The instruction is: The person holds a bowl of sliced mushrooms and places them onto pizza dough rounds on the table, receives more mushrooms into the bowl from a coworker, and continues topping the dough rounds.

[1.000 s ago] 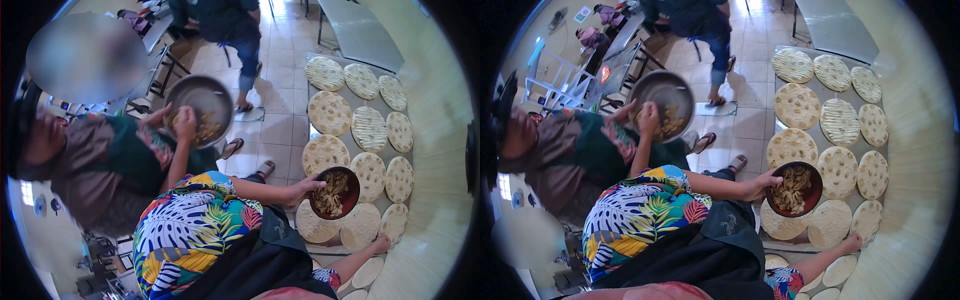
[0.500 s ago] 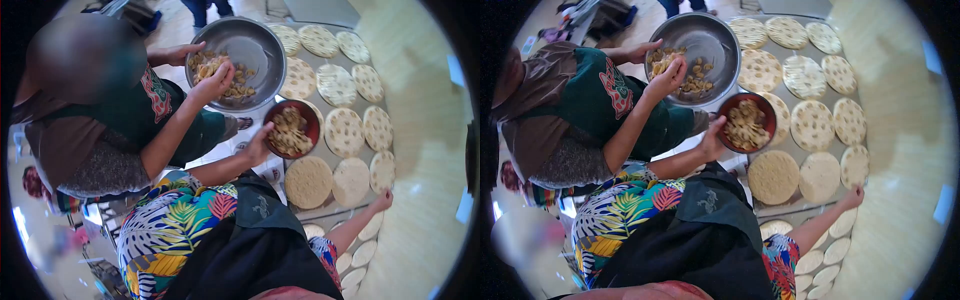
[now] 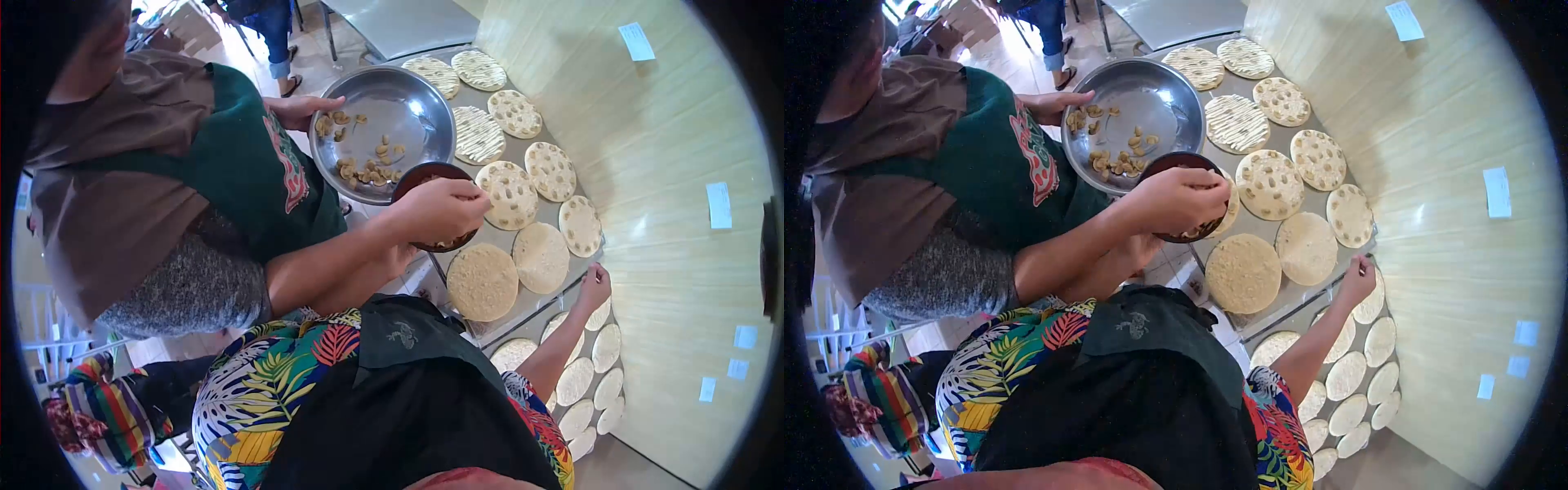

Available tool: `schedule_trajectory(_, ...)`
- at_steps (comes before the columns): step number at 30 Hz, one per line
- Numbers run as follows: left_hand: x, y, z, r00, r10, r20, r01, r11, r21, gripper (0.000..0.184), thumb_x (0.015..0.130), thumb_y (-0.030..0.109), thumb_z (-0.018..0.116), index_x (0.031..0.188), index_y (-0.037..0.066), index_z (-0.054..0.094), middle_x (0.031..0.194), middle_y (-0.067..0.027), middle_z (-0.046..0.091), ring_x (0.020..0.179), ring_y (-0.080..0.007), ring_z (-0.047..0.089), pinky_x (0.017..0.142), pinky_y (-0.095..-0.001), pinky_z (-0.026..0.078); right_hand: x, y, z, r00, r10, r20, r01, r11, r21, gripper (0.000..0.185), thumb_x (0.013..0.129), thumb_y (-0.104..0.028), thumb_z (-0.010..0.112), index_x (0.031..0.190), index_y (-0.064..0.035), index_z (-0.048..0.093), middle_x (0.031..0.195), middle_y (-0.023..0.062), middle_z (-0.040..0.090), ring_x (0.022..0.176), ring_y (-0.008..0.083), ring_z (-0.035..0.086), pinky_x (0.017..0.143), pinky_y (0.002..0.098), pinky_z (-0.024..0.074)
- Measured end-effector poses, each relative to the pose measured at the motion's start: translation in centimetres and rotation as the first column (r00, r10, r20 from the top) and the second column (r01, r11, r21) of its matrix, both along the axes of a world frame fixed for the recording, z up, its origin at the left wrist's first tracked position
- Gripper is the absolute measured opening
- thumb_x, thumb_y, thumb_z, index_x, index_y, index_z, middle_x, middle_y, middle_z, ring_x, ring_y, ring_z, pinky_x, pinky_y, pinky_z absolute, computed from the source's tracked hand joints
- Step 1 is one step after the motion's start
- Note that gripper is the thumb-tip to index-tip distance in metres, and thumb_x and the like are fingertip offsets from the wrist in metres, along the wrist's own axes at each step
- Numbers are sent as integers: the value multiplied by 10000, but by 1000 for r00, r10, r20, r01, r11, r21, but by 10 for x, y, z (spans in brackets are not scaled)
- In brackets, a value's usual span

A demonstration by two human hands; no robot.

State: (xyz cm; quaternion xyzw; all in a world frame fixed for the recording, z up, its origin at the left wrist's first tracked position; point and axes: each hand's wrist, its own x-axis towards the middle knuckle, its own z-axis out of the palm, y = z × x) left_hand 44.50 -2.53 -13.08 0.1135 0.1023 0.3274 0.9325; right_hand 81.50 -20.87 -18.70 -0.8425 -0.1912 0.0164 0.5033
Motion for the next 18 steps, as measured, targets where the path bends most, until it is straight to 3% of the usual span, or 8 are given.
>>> schedule_trajectory(4, -4, 14, -26, 874, -448, 190, 459, 888, -18, 427, 822, 365, 526, 1123, 68, 465, 1160, -49, 503, 1110, -192, 463, 921, -344, 384, -48, 11, 31, 998, 58, 5, -58, 998, 40, 138, 802, -123, 650, 879, -9, 637, 690, 20, 580, 545, 80, 489, 485, 215, 403)
schedule_trajectory(5, -10, 12, -34, 868, -467, 172, 477, 878, -24, 410, 816, 358, 530, 1100, 67, 476, 1143, -48, 508, 1097, -192, 468, 910, -340, 388, -60, 14, 36, 999, 48, 10, -48, 998, 38, 138, 802, -123, 650, 879, -9, 637, 690, 20, 580, 545, 80, 489, 485, 215, 403)
schedule_trajectory(7, -23, 1, -55, 913, -403, 56, 406, 913, -36, 376, 803, 344, 538, 1054, 67, 499, 1108, -46, 519, 1071, -193, 479, 887, -333, 396, -86, 18, 37, 974, 226, 31, -228, 965, 130, 120, 805, -104, 647, 887, -15, 640, 708, 18, 583, 579, 73, 503, 526, 205, 425)
schedule_trajectory(8, -32, -11, -59, 983, -141, -118, 141, 990, -6, 509, 828, 415, 532, 1184, 69, 420, 1202, -40, 478, 1126, -182, 455, 929, -337, 390, -100, 21, 38, 976, 215, 32, -218, 968, 128, 120, 805, -104, 647, 887, -15, 640, 708, 18, 583, 579, 73, 503, 526, 205, 425)
schedule_trajectory(9, -41, -23, -63, 938, 123, -325, -100, 991, 88, 647, 853, 485, 527, 1315, 71, 342, 1296, -33, 438, 1182, -171, 432, 972, -340, 384, -114, 26, 41, 954, 298, 25, -298, 943, 148, 115, 807, -91, 642, 893, -14, 641, 728, 20, 590, 611, 73, 520, 556, 205, 437)
schedule_trajectory(11, -46, -26, -71, 925, 133, -357, -101, 989, 107, 715, 819, 550, 548, 1319, 83, 339, 1316, -37, 413, 1195, -182, 415, 988, -348, 375, -146, 35, 47, 928, 371, 24, -370, 914, 169, 111, 810, -79, 636, 899, -13, 641, 749, 22, 598, 643, 74, 538, 587, 205, 450)
schedule_trajectory(13, -50, -27, -72, 926, 128, -355, -91, 989, 121, 731, 809, 560, 553, 1317, 81, 339, 1317, -40, 411, 1198, -184, 412, 994, -352, 373, -179, 45, 64, 854, 516, 63, -519, 844, 134, 100, 818, -47, 614, 907, -7, 637, 790, 36, 616, 698, 86, 570, 634, 216, 464)
schedule_trajectory(18, -57, -22, -85, 925, 83, -370, -45, 993, 109, 716, 817, 554, 548, 1312, 76, 349, 1320, -47, 412, 1209, -188, 410, 997, -362, 374, -235, 61, 90, 734, 673, 95, -679, 729, 81, 121, 806, -38, 611, 920, -8, 635, 826, 71, 636, 713, 128, 596, 642, 244, 478)
